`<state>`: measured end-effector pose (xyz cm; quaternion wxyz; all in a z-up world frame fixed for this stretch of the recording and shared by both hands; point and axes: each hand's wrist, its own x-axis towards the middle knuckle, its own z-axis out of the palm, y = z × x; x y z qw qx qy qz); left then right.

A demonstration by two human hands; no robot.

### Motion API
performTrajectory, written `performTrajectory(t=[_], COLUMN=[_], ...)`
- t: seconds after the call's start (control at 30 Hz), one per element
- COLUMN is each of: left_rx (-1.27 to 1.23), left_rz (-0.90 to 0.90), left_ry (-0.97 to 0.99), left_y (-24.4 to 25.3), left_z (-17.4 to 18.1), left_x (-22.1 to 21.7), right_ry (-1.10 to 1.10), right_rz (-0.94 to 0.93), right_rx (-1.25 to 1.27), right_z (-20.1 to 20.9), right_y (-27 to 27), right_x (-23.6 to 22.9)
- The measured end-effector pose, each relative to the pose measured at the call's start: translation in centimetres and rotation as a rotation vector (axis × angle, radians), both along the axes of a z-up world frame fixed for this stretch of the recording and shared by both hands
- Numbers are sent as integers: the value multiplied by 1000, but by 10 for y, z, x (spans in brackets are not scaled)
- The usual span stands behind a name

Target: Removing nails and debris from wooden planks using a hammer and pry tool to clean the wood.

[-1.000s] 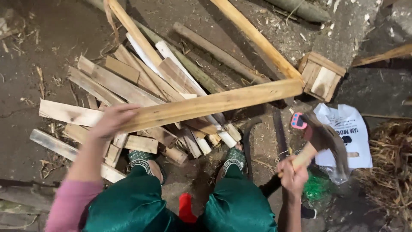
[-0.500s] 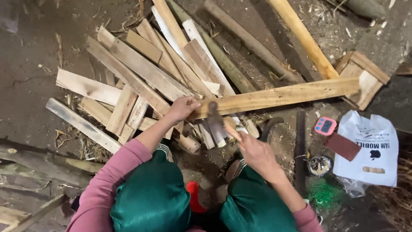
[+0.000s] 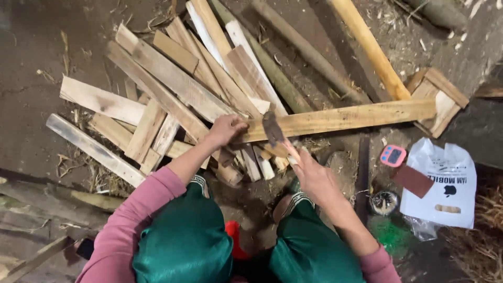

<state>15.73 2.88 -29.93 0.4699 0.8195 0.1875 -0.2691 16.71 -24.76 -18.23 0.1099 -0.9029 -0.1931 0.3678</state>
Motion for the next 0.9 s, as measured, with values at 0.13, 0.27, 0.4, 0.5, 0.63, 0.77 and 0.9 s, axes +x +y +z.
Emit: performTrajectory(t=[0.13,0.27,0.4,0.5,0.63,0.77,0.9], left_rx=[34,14,7,-4,16,33,-38], left_rz=[-24,-6,-33,-35,5,8,20], left_ry=[-24,28,15,44,63,37,48], left_y=[6,-1,8,5,4,5,6], left_z=[-49,-21,-51,-46,-46,-54,-45], left_x=[0,-8,-13,-16,-11,-13,-5], right_ry=[-65,-98,91,15,-145,43,44], right_rz=[-139,-115,-240,-280,-209,-260,-351], right_rx=[100,193,246,313,367,414,504], right_z=[7,1,3,8,-8,-6,8], right_y=[-15,-10,-5,-18,-21,1,13], right_x=[-16,-20,-14,-23,-25,-24,-11])
